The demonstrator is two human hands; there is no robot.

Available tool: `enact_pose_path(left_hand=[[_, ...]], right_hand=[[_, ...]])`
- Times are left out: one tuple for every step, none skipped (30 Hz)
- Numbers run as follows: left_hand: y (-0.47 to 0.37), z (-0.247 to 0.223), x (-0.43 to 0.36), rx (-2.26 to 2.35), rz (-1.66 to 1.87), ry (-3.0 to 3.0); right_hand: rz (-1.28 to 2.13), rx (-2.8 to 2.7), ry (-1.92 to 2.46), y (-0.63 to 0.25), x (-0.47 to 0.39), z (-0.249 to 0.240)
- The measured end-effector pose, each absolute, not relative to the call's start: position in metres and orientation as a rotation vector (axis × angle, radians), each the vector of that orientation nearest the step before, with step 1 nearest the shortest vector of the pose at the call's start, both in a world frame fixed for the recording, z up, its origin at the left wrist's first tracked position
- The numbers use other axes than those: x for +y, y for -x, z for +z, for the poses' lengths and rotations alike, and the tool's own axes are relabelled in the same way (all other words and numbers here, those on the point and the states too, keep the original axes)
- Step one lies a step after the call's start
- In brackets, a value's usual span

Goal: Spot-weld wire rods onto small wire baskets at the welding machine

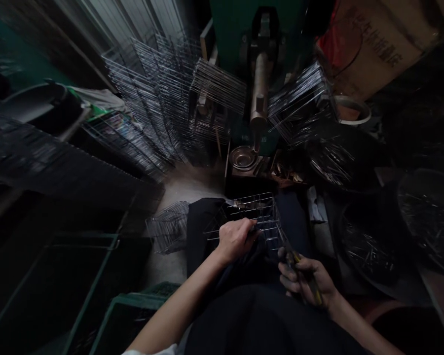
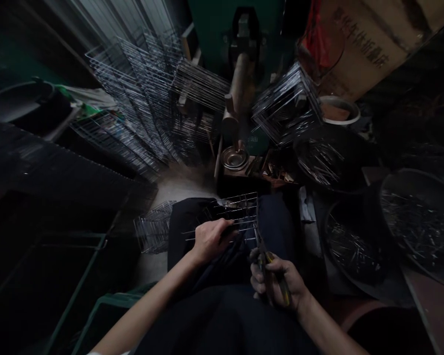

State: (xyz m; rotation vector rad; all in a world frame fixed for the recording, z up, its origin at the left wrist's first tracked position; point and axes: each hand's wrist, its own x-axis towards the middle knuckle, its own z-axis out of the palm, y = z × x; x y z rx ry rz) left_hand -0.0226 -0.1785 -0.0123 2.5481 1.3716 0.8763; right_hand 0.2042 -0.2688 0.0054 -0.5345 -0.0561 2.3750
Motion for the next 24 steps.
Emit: enact_pose_path(left_hand=[[0.022,-0.012,-0.179,1.368,0.88,-2.553],[0.022,-0.012,-0.179,1.364,0.883,-2.557],[0.021,-0.012,-0.18,1.359,0.883,-2.559],[0.021,-0.013,-0.18,1.354,0.88,-2.558],[0.021,-0.013,-0.181,1.352,0.873,-2.556],[0.021,-0.014,-0.181,1.351,0.865,-2.553],[0.021,-0.015,-0.182,1.351,0.858,-2.55],[0.021,-0.016,-0.183,1.354,0.855,-2.546],[0.021,-0.017,-0.184,1.36,0.854,-2.54],[0.021,-0.017,-0.185,1.372,0.855,-2.533],[0.021,-0.017,-0.185,1.383,0.858,-2.527],[0.021,-0.017,-0.186,1.393,0.868,-2.523],[0.02,-0.016,-0.186,1.4,0.881,-2.521],[0.02,-0.015,-0.185,1.401,0.896,-2.521],[0.021,-0.014,-0.185,1.396,0.911,-2.525],[0.021,-0.014,-0.183,1.388,0.922,-2.531],[0.021,-0.013,-0.182,1.375,0.924,-2.537],[0.021,-0.012,-0.181,1.363,0.918,-2.54],[0.022,-0.012,-0.179,1.352,0.907,-2.542],[0.022,-0.012,-0.178,1.347,0.896,-2.542],[0.022,-0.013,-0.178,1.346,0.883,-2.54],[0.022,-0.013,-0.178,1.346,0.869,-2.537],[0.021,-0.014,-0.178,1.348,0.86,-2.535],[0.021,-0.014,-0.179,1.347,0.857,-2.534]], right_hand=[[2.385,-0.078,0.539,-0.207,-0.268,0.005],[2.388,-0.112,0.559,-0.21,-0.267,0.005],[2.388,-0.159,0.598,-0.213,-0.266,0.005],[2.384,-0.214,0.655,-0.216,-0.265,0.005],[2.376,-0.267,0.722,-0.218,-0.264,0.005],[2.37,-0.312,0.792,-0.221,-0.263,0.005],[2.365,-0.346,0.85,-0.222,-0.262,0.006],[2.36,-0.367,0.884,-0.223,-0.262,0.006],[2.357,-0.368,0.886,-0.222,-0.262,0.005],[2.359,-0.349,0.852,-0.22,-0.263,0.005],[2.369,-0.314,0.773,-0.216,-0.264,0.004],[2.378,-0.261,0.663,-0.211,-0.265,0.003],[2.382,-0.198,0.536,-0.204,-0.267,0.001],[2.377,-0.133,0.411,-0.197,-0.269,-0.001],[2.36,-0.076,0.298,-0.19,-0.271,-0.003],[2.334,-0.032,0.212,-0.185,-0.272,-0.004],[2.308,-0.009,0.174,-0.181,-0.273,-0.006],[2.291,-0.015,0.193,-0.179,-0.273,-0.006],[2.285,-0.053,0.259,-0.181,-0.273,-0.007],[2.287,-0.117,0.366,-0.185,-0.271,-0.006],[2.292,-0.195,0.494,-0.191,-0.27,-0.006],[2.302,-0.277,0.622,-0.198,-0.268,-0.005],[2.313,-0.348,0.729,-0.205,-0.266,-0.003],[2.324,-0.395,0.797,-0.211,-0.264,-0.002]])
